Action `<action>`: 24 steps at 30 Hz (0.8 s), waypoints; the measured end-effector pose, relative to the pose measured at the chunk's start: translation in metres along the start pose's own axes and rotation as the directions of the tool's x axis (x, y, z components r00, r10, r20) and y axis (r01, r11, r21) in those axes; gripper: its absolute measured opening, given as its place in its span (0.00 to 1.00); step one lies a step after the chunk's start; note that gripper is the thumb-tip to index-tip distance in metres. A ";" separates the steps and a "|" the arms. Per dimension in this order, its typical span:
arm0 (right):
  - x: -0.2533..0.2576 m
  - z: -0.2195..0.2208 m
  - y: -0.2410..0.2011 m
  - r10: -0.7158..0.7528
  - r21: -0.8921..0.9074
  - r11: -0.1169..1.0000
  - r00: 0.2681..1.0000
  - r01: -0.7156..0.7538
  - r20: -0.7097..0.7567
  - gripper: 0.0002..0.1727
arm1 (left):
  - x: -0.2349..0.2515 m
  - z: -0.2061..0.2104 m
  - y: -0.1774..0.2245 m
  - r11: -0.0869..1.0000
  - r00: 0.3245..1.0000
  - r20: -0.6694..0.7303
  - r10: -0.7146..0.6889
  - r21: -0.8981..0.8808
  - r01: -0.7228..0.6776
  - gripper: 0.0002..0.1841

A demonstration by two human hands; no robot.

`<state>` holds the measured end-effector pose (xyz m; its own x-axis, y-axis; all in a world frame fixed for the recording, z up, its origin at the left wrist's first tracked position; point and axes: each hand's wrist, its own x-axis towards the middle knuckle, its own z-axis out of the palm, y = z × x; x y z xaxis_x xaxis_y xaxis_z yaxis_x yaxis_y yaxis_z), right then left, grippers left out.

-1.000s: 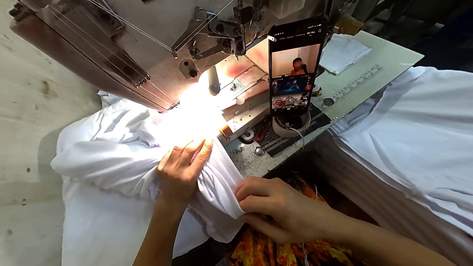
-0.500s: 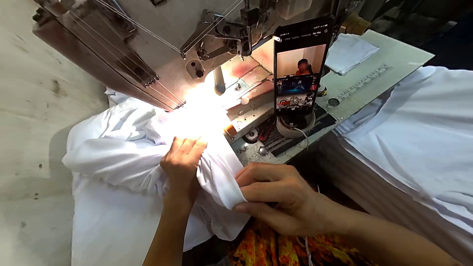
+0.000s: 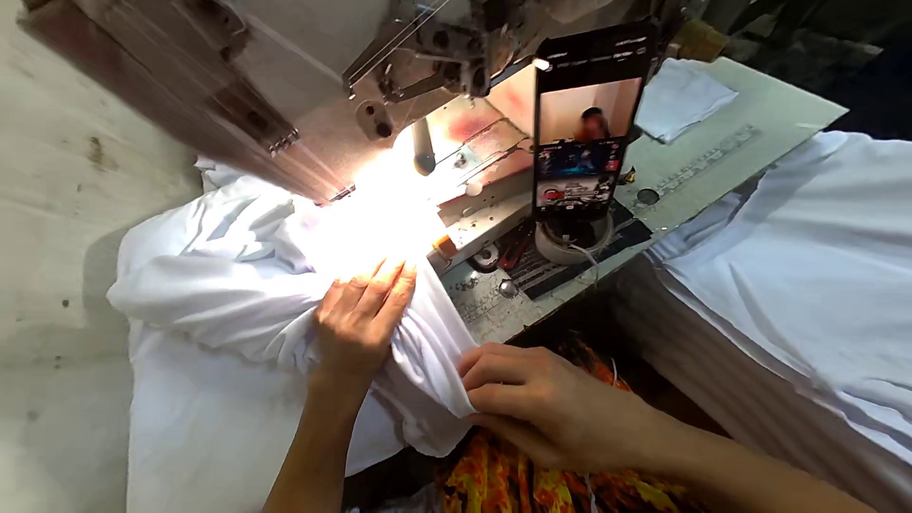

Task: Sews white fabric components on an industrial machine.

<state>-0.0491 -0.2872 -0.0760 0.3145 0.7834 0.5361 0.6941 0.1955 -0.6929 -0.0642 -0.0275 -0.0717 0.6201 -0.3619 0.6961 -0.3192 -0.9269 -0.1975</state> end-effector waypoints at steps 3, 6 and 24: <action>-0.002 0.001 0.001 -0.035 -0.020 0.999 0.999 0.035 -0.015 0.10 | -0.002 -0.002 0.003 0.999 1.000 -0.002 -0.029 -0.016 0.029 0.14; -0.013 0.003 0.000 -0.029 -0.120 0.992 0.999 0.025 -0.031 0.09 | -0.008 -0.026 0.009 0.996 0.994 0.105 -0.037 -0.081 0.045 0.14; 0.048 0.003 0.031 -0.024 -0.384 0.923 0.996 -0.011 -0.086 0.10 | 0.013 -0.081 -0.043 0.968 0.910 0.410 -0.070 0.248 -0.037 0.15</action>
<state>-0.0139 -0.2415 -0.0732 0.3522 0.7248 0.5922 0.8860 -0.0543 -0.4604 -0.1005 0.0152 0.0019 0.8799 -0.3053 0.3641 -0.1546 -0.9085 -0.3882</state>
